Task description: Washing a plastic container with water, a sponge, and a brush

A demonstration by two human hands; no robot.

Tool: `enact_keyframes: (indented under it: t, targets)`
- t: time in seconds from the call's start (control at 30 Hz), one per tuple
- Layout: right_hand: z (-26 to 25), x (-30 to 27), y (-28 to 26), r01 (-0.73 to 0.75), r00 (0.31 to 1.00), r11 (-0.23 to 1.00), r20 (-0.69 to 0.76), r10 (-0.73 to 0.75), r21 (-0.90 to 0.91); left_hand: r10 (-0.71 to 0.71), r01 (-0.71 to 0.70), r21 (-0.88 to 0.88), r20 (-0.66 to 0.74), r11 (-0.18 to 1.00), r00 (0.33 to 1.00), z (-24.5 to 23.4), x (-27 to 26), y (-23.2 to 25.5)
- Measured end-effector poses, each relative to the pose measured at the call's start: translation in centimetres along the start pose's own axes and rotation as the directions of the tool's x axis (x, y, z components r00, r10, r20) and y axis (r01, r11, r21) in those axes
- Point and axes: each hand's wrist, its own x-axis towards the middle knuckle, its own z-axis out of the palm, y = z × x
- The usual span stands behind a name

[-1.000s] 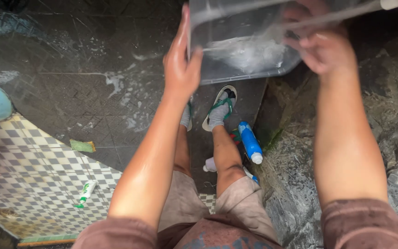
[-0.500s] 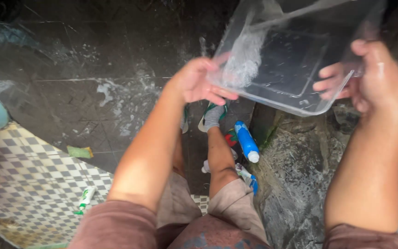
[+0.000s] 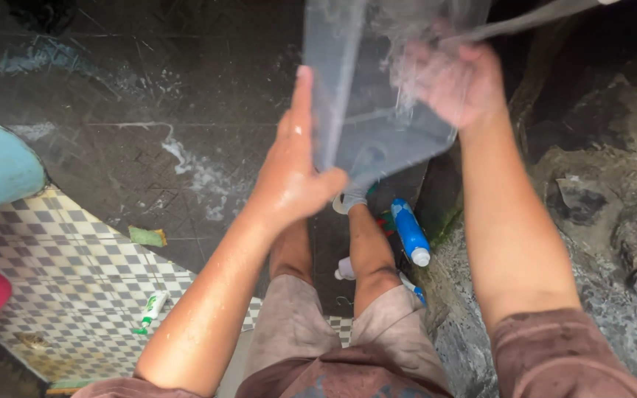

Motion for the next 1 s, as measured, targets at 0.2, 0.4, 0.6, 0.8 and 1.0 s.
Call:
enact_keyframes:
  t: [0.2,0.4,0.6,0.8,1.0]
  targets:
    - [-1.5,-1.7,-4.7,0.308,0.95,0.896,0.152,-0.273,-0.318,0.285,-0.251,0.137,-0.358,0.958,0.889,4.1,6.9,-9.9]
    - [3.9,-7.9,-4.2,0.317,0.832,0.713,-0.178,-0.526,-0.625,0.8,-0.485,0.722,-0.158,0.493,0.578,10.0,10.6,-2.1]
    - [5.2,-9.9,-2.7,0.253,0.794,0.729,-0.294,-0.533,-0.636,0.349,-0.197,0.608,-0.142,0.769,0.926,13.0,19.6,-1.9]
    - [2.4,-7.6,1.0,0.447,0.82,0.853,-0.258,-0.511,-0.27,0.422,-0.476,0.618,0.245,0.626,0.873,16.8,16.9,2.0]
    - [3.8,-8.8,3.8,0.311,0.797,0.913,-0.45,-0.401,-0.263,0.445,-0.719,0.538,0.565,0.439,0.695,10.3,19.4,-1.4]
